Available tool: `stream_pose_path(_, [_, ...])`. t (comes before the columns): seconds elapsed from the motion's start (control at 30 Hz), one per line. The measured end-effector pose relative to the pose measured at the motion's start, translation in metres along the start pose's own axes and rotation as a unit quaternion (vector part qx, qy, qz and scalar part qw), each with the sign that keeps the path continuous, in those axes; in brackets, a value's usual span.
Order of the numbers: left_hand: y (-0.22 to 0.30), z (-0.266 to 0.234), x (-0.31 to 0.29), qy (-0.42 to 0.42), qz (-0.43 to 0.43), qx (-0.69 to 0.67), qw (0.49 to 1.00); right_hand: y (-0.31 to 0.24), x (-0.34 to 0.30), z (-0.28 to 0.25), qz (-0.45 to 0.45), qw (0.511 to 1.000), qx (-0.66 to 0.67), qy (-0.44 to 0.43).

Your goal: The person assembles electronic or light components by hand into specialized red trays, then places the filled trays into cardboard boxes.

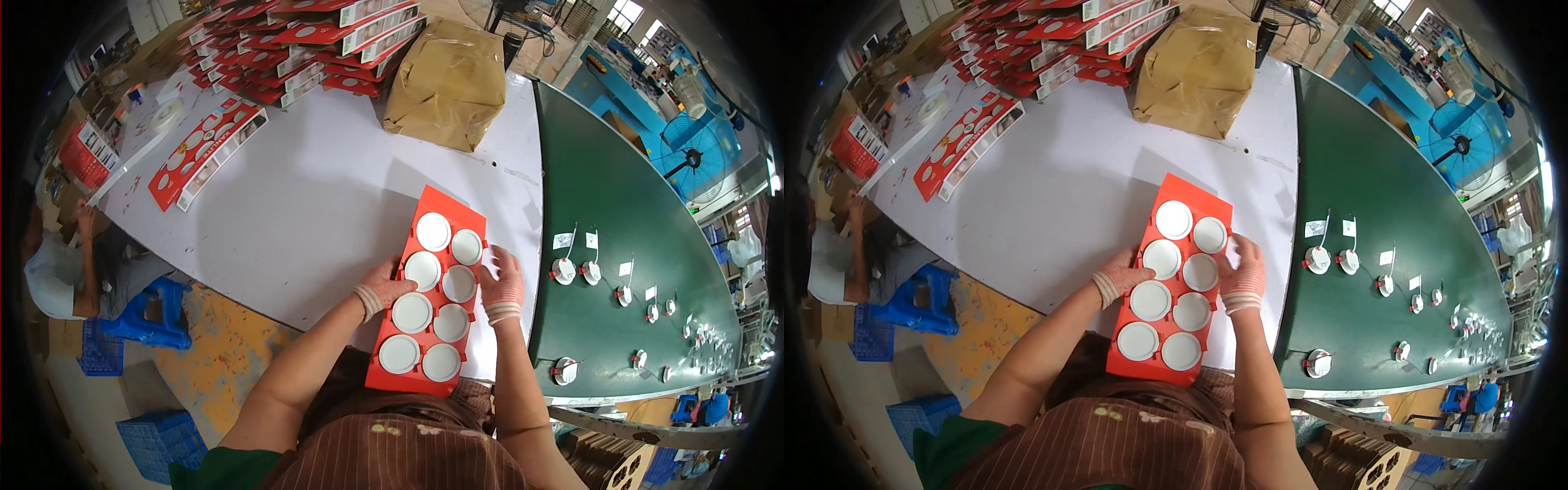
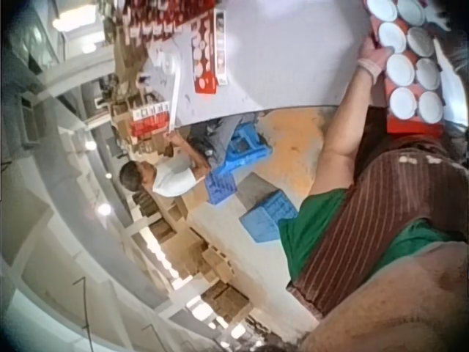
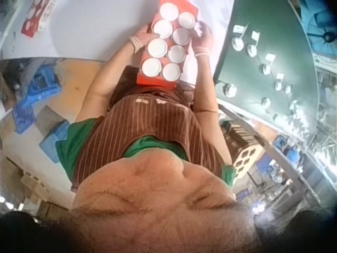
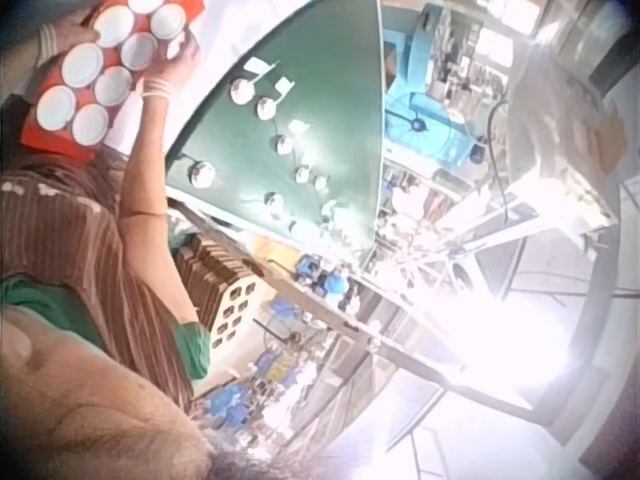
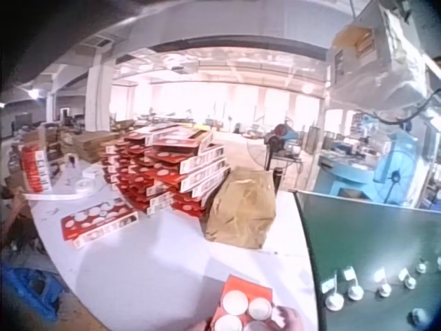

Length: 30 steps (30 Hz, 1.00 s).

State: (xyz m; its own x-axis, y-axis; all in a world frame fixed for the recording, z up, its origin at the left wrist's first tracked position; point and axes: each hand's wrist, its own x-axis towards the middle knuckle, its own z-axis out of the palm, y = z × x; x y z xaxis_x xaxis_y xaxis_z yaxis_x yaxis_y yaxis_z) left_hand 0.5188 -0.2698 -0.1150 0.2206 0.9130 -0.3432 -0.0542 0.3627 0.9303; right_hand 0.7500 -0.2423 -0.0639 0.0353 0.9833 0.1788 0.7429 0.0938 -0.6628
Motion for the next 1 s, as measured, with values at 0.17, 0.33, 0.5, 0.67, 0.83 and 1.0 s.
stream_pose_path(0.17, [0.006, 0.005, 0.024, -0.085, 0.025, 0.070, 0.994, -0.050, 0.027, 0.003, -0.211, 0.951, -0.056, -0.219])
stream_pose_path(0.33, [0.014, 0.005, 0.041, -0.118, 0.012, 0.115, 0.986, -0.072, 0.062, 0.003, -0.212, 0.882, -0.233, -0.350])
stream_pose_path(0.5, [-0.020, 0.001, 0.061, -0.129, 0.028, 0.062, 0.989, -0.063, 0.083, -0.002, -0.122, 0.869, -0.161, -0.452])
stream_pose_path(0.67, [0.024, 0.016, 0.022, -0.047, 0.024, 0.336, 0.940, -0.053, 0.080, -0.009, -0.111, 0.877, -0.132, -0.449])
stream_pose_path(0.83, [0.032, 0.013, 0.019, -0.075, -0.027, 0.226, 0.971, -0.051, 0.080, -0.031, -0.134, 0.906, -0.141, -0.375])
stream_pose_path(1.0, [0.022, 0.016, 0.025, -0.040, 0.029, 0.332, 0.942, -0.014, 0.067, -0.039, -0.064, 0.942, 0.027, -0.329])
